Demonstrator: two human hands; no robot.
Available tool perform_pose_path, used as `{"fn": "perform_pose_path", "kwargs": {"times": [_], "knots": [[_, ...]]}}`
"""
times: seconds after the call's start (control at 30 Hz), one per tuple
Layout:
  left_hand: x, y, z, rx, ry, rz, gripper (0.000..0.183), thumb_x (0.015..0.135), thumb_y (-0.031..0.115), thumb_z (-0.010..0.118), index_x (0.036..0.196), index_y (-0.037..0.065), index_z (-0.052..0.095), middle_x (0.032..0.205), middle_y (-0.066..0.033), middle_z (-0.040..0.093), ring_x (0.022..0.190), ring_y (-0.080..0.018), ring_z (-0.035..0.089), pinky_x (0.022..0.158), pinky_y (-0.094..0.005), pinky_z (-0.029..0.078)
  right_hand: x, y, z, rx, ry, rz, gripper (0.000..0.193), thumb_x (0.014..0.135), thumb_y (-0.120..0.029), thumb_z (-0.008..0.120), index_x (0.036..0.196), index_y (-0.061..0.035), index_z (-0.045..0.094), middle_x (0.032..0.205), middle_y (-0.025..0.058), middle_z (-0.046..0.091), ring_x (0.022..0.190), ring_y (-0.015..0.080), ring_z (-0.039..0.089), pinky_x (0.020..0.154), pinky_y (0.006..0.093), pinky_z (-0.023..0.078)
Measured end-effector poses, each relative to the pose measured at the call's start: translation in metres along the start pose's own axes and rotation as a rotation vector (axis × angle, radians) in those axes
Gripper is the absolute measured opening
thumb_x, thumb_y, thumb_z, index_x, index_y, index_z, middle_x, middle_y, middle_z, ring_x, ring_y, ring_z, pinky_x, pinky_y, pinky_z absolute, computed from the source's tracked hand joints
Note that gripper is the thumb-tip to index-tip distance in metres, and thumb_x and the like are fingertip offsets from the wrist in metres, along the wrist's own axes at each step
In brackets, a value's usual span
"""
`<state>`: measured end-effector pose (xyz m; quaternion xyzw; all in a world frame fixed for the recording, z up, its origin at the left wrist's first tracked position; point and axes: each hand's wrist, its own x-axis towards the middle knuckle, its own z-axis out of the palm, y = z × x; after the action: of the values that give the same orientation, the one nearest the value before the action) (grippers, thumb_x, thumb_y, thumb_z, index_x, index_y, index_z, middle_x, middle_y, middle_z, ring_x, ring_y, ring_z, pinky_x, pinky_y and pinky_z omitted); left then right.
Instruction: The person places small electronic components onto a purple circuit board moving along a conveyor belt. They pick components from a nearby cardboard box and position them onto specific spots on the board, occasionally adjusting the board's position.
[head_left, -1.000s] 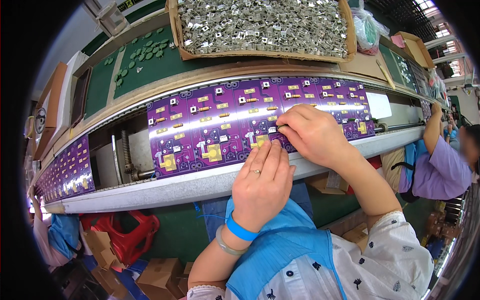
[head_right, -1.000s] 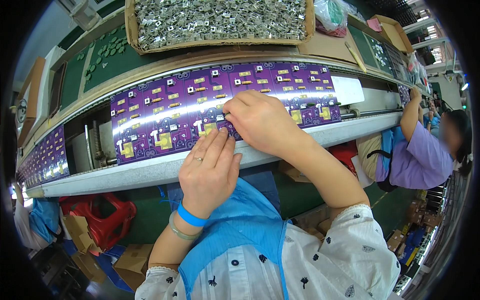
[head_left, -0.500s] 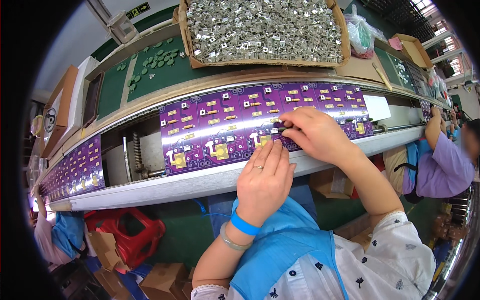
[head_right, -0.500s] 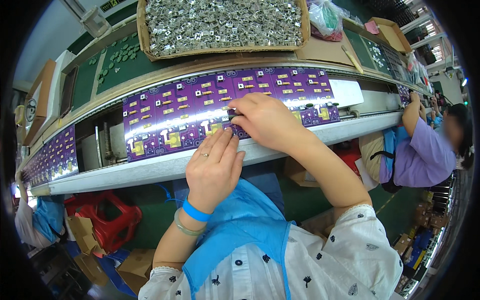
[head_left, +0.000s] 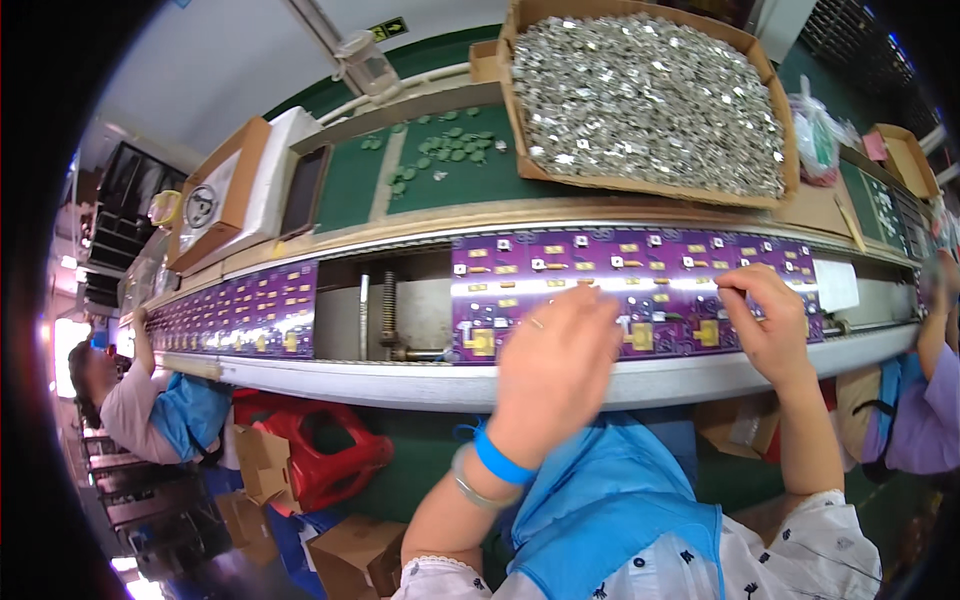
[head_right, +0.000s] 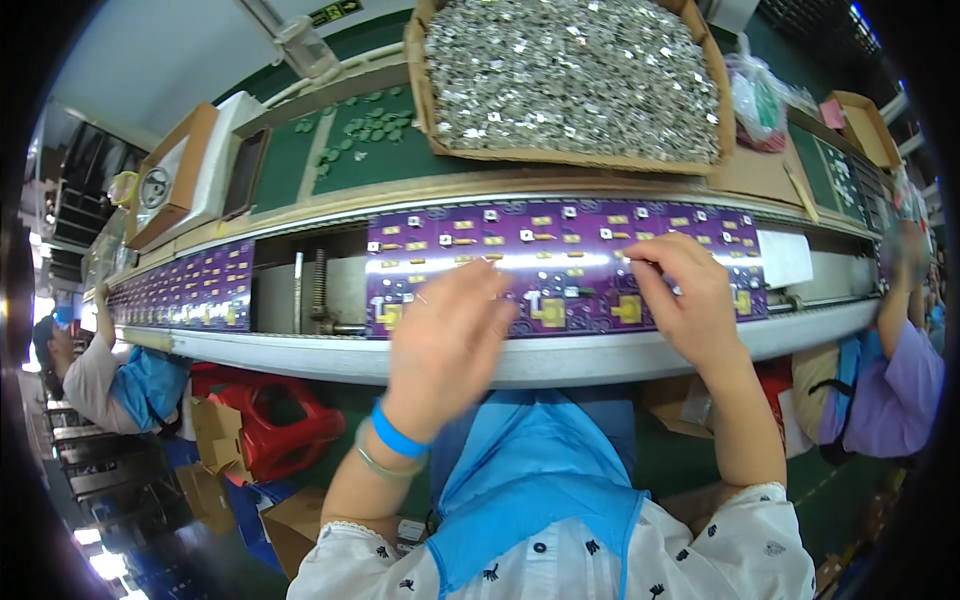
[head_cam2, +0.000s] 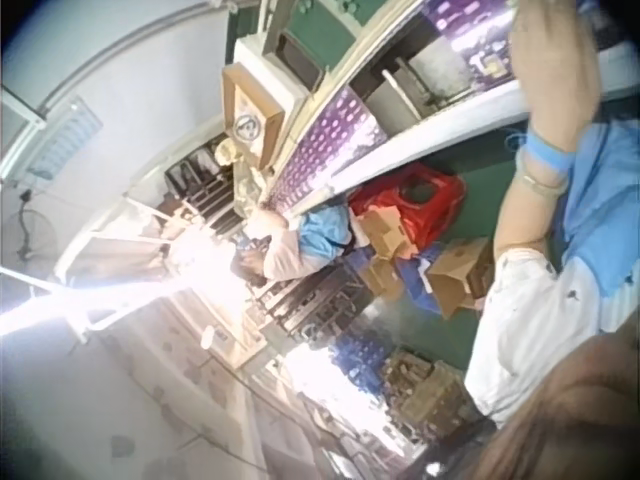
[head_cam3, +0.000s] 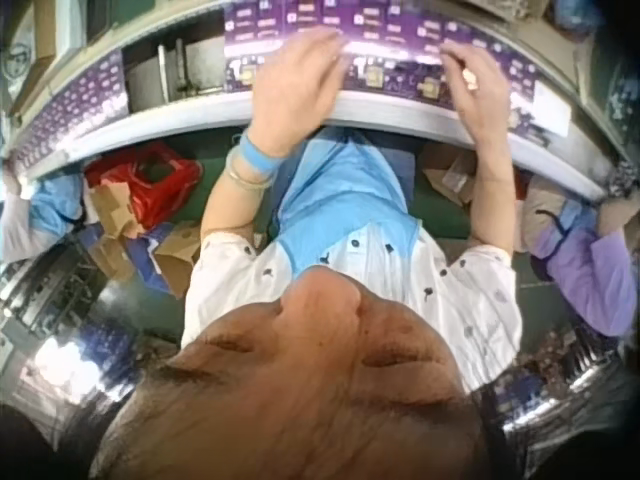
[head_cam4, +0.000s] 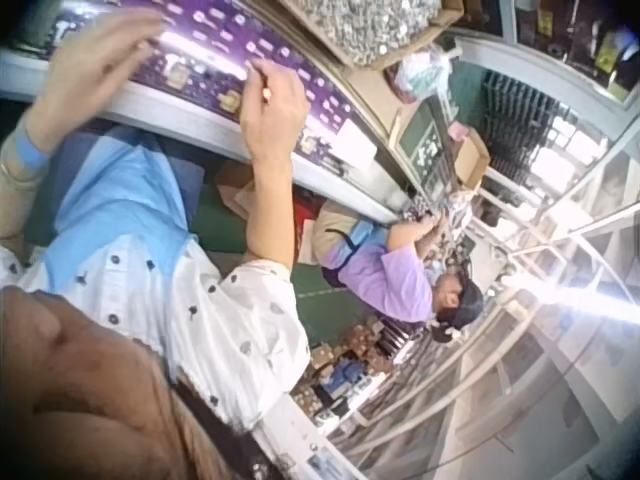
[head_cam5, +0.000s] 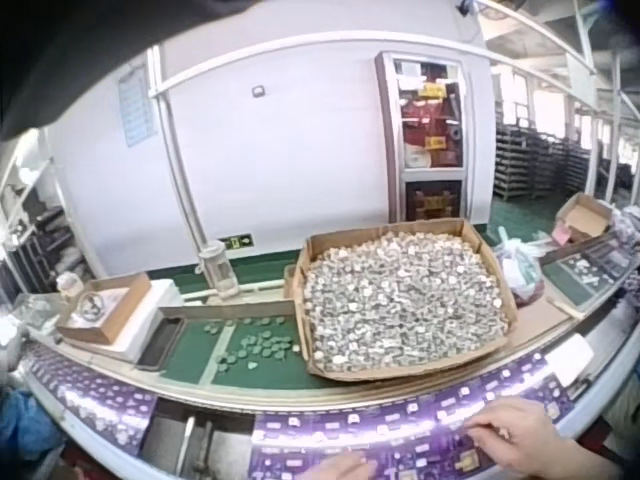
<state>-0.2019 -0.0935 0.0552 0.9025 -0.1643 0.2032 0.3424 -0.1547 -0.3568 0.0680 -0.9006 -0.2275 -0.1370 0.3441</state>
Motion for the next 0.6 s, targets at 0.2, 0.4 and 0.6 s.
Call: {"fn": "perform_pose_path", "kwargs": {"times": [0.2, 0.4, 0.6], "knots": [[0.081, -0.127, -0.031, 0.255, 0.132, -0.168, 0.02, 0.09, 0.016, 0.07, 0.106, 0.005, 0.072, 0.097, -0.0137, 0.07, 0.086, -0.0329, 0.068, 0.077, -0.0413, 0.054, 0.026, -0.006, 0.01, 0.042, -0.029, -0.053, 0.013, 0.085, 0.001, 0.071, 0.098, -0.0008, 0.071, 0.092, 0.0135, 0.071, 0.086, 0.0296, 0.068, 0.077, 0.0376, 0.053], [0.133, -0.165, 0.001, 0.487, 0.054, -0.255, 0.021, 0.085, 0.025, 0.075, 0.094, 0.006, 0.073, 0.097, -0.0148, 0.069, 0.09, -0.0356, 0.069, 0.078, -0.0459, 0.056, 0.033, -0.012, 0.015, 0.041, -0.033, -0.069, 0.012, 0.084, 0.001, 0.072, 0.096, -0.0011, 0.071, 0.092, 0.0132, 0.071, 0.087, 0.03, 0.068, 0.078, 0.0383, 0.053], [0.111, -0.167, -0.012, 0.451, 0.168, -0.179, 0.014, 0.089, 0.017, 0.068, 0.092, 0.005, 0.075, 0.092, -0.0142, 0.073, 0.085, -0.0345, 0.07, 0.074, -0.045, 0.056, 0.031, -0.023, 0.016, 0.085, -0.072, -0.093, 0.014, 0.084, 0.001, 0.072, 0.099, -0.0009, 0.073, 0.094, 0.0138, 0.071, 0.086, 0.0295, 0.069, 0.077, 0.0368, 0.054]]}}
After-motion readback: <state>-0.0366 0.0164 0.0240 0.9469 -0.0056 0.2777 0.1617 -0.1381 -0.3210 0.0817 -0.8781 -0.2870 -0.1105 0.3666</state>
